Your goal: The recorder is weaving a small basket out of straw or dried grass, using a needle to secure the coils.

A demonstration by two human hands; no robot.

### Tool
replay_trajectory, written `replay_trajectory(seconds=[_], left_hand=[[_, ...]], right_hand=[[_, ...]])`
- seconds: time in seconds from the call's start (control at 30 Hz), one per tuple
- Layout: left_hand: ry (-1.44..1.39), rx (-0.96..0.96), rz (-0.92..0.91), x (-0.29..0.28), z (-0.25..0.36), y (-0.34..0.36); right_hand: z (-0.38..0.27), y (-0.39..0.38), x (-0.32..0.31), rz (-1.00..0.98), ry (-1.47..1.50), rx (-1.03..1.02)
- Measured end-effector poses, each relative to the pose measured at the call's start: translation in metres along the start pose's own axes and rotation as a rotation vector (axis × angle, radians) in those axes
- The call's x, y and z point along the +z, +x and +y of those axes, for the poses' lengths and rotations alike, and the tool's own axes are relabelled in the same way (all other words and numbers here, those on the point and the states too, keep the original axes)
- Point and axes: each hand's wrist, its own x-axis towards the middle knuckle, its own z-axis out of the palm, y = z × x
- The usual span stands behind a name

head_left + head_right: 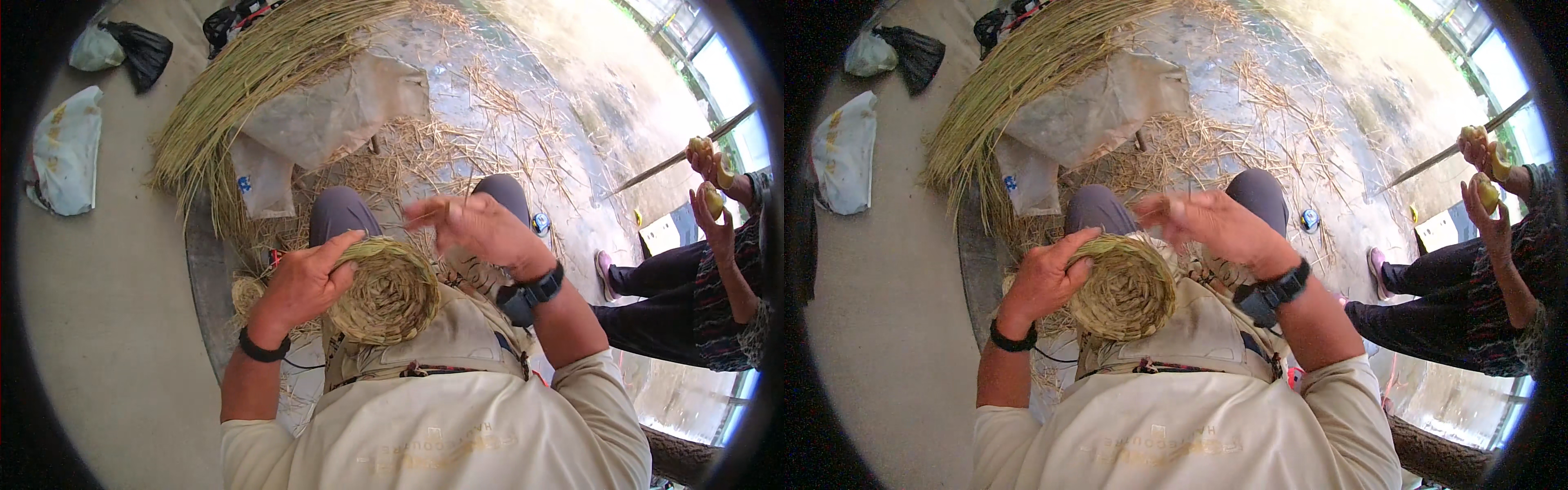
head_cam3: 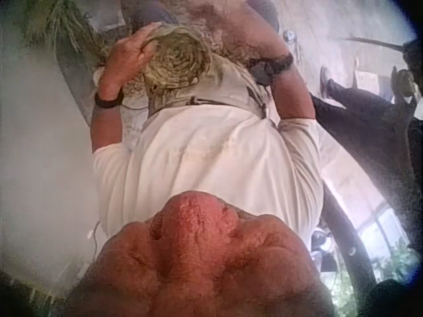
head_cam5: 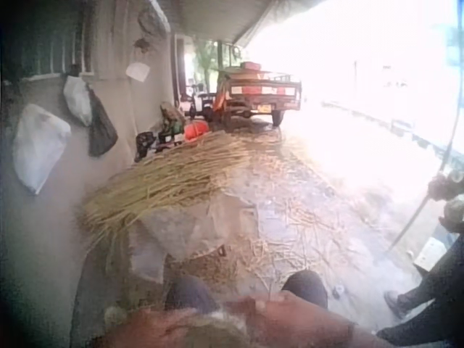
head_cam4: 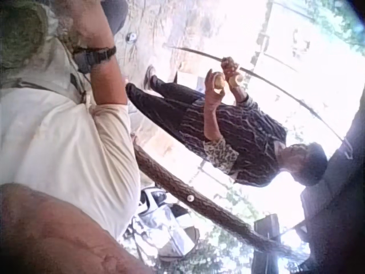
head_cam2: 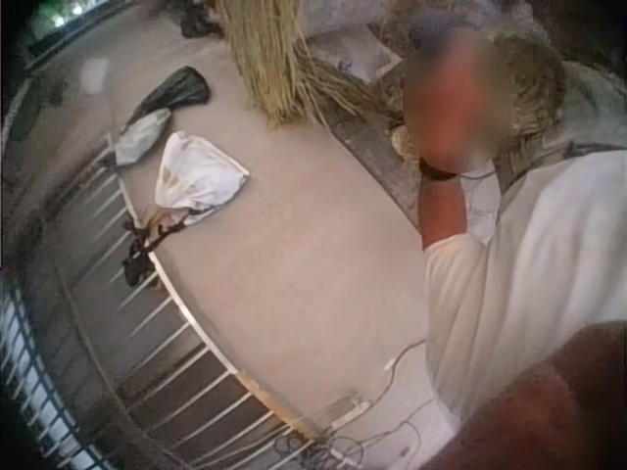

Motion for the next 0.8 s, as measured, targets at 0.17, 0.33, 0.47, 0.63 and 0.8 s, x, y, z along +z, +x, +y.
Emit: replay_trajectory(seconds=[0.17,0.33,0.47,0.63,0.8], left_hand=[[0.061,0.021,-0.041,0.0,0.001,0.0],[0.177,0.078,-0.096,0.001,-0.005,-0.007],[0.141,0.032,-0.064,0.001,-0.009,-0.015],[0.035,-0.06,-0.084,0.011,-0.016,-0.031],[0.021,-0.086,0.03,0.03,-0.014,-0.025]], right_hand=[[0.003,0.042,0.017,0.028,0.523,-0.004],[0.014,0.039,0.017,0.124,-0.503,-0.005],[0.018,0.024,0.031,0.011,-0.946,-0.294],[0.012,0.014,0.029,0.029,-0.904,-0.148],[0.017,0.012,0.011,0.233,-0.425,0.07]])
